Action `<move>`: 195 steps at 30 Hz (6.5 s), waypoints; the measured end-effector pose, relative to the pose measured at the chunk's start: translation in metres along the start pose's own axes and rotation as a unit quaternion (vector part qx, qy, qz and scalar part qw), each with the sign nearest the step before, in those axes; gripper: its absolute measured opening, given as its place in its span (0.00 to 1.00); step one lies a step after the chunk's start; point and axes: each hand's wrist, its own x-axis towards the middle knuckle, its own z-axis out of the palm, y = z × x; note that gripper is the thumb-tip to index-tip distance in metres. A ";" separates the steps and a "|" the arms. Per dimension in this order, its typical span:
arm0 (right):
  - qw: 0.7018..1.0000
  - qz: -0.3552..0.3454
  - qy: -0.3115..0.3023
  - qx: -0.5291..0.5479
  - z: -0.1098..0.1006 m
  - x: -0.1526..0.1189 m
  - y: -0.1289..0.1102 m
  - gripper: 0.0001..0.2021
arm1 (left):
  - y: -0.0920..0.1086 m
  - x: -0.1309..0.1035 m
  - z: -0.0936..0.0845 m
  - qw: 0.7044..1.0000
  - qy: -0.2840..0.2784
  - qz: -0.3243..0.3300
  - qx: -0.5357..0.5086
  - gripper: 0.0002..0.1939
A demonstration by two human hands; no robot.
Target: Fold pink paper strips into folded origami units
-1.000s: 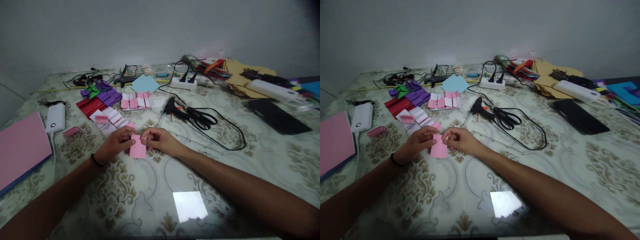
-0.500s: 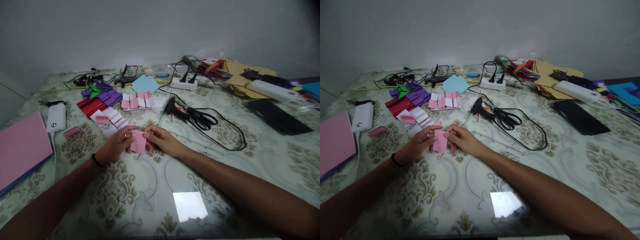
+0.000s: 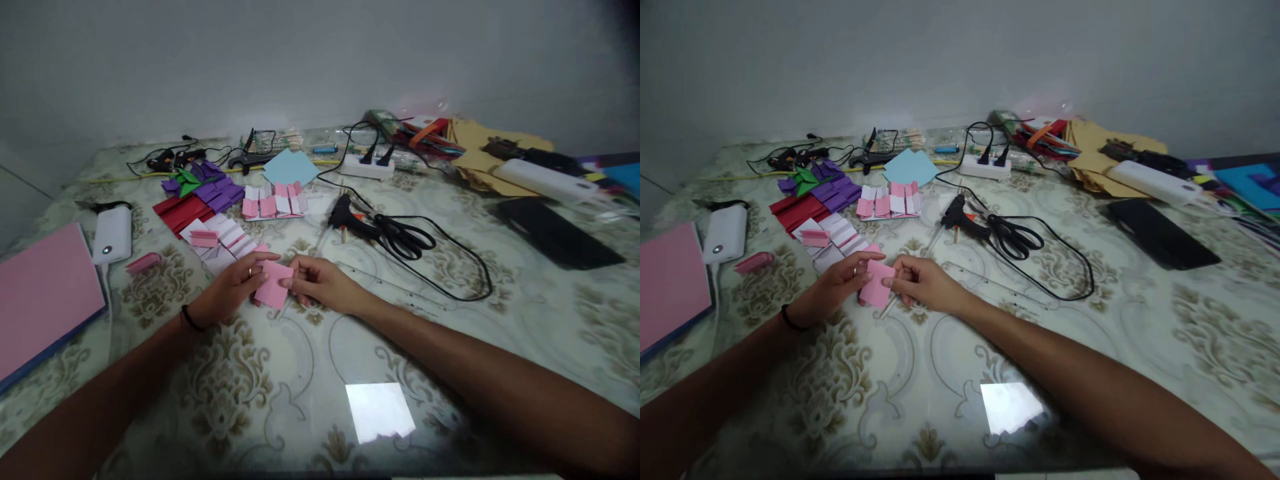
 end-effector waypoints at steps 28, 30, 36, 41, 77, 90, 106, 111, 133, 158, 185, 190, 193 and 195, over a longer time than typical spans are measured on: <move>0.999 -0.004 -0.006 -0.037 -0.001 -0.005 -0.007 0.26 | 0.012 -0.002 0.006 0.998 0.005 -0.026 0.051 0.18; 1.000 -0.002 0.004 -0.028 -0.001 -0.004 -0.007 0.26 | 0.013 -0.002 0.006 0.998 -0.004 -0.042 0.052 0.16; 0.997 -0.020 -0.011 -0.075 0.001 -0.005 -0.008 0.26 | 0.014 -0.001 0.002 0.990 -0.017 -0.014 0.137 0.18; 0.993 -0.027 -0.039 -0.104 0.000 -0.006 -0.008 0.27 | 0.014 -0.001 0.001 0.982 -0.028 0.015 0.184 0.20; 0.988 -0.050 -0.066 -0.134 -0.001 -0.006 -0.008 0.26 | 0.021 -0.004 0.003 0.969 -0.119 0.029 0.216 0.20; 0.991 -0.040 -0.062 -0.110 -0.002 -0.006 -0.007 0.24 | 0.019 -0.003 0.003 0.969 -0.122 0.024 0.211 0.20; 0.974 -0.087 -0.094 -0.185 -0.002 -0.005 -0.008 0.26 | 0.016 -0.002 0.004 0.975 -0.075 0.028 0.206 0.19; 0.961 -0.126 -0.107 -0.222 -0.002 -0.004 -0.005 0.22 | 0.018 -0.003 0.004 0.976 -0.088 0.016 0.201 0.17; 0.985 0.007 -0.159 -0.067 -0.012 -0.003 -0.013 0.23 | 0.012 -0.004 0.000 0.997 -0.025 0.003 0.077 0.15; 0.998 0.008 -0.007 -0.061 -0.001 -0.003 -0.005 0.27 | 0.012 0.000 0.004 0.986 0.005 0.001 0.164 0.20; 0.995 -0.016 -0.015 -0.096 -0.002 -0.005 0.003 0.23 | 0.014 -0.002 0.005 0.994 -0.010 -0.024 0.110 0.25; 0.993 -0.024 -0.029 -0.113 -0.002 -0.005 0.001 0.23 | 0.012 -0.002 0.004 0.992 -0.005 -0.014 0.125 0.26; 0.996 -0.011 -0.007 -0.088 -0.001 -0.005 0.002 0.23 | 0.010 -0.002 0.003 0.992 -0.022 -0.014 0.121 0.26; 0.998 0.000 0.003 -0.067 -0.001 -0.004 0.001 0.24 | 0.009 -0.002 0.003 0.992 -0.029 -0.013 0.121 0.26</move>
